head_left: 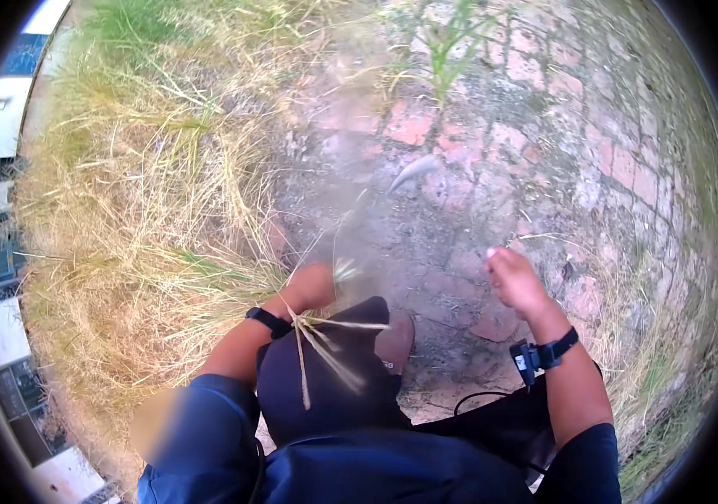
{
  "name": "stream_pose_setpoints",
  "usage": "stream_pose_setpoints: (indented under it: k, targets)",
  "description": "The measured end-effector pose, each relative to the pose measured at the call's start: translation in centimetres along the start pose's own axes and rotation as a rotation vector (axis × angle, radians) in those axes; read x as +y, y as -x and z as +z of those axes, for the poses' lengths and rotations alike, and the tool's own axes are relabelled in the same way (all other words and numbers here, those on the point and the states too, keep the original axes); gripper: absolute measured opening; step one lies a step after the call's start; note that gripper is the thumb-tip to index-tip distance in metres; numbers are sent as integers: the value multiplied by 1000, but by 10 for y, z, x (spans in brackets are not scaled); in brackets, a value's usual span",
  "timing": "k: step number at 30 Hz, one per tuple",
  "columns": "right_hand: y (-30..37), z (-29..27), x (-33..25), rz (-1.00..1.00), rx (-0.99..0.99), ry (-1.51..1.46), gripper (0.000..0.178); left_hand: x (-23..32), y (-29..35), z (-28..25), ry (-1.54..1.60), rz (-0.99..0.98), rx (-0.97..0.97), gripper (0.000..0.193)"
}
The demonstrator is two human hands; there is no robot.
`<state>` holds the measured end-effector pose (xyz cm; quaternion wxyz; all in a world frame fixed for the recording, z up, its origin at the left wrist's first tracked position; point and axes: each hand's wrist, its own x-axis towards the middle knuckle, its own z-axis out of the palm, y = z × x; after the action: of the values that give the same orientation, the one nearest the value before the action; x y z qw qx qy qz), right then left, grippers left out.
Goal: The person cuts tall grass from between bricks on a walkway using a small sickle, gathering the cut grass into a pile by hand.
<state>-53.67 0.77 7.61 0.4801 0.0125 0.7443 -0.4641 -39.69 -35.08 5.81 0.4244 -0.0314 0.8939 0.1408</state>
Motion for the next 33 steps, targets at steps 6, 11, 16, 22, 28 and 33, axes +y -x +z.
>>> stream_pose_setpoints:
  k: [6, 11, 16, 22, 28, 33]
  targets:
    - [94, -51, -13, -83, 318, -862, 27, 53, 5, -43, 57, 154, 139, 25]
    - [182, -74, -27, -78, 544, -1052, 31, 131, -13, -120, 90, 169, 95, 37]
    - [222, -60, 4, -143, 577, -798, 66, 232, -5, -185, 301, 437, 94, 34]
    - [262, -29, 68, -46, 621, -928, 80, 381, 61, -216, 261, 625, 64, 33]
    - [369, -35, 50, -15, 808, -916, 70, 429, 160, -256, 373, 432, -39, 30]
    - [502, -61, 62, 69, 906, -1283, 64, 493, 236, -298, 483, 565, 136, 31]
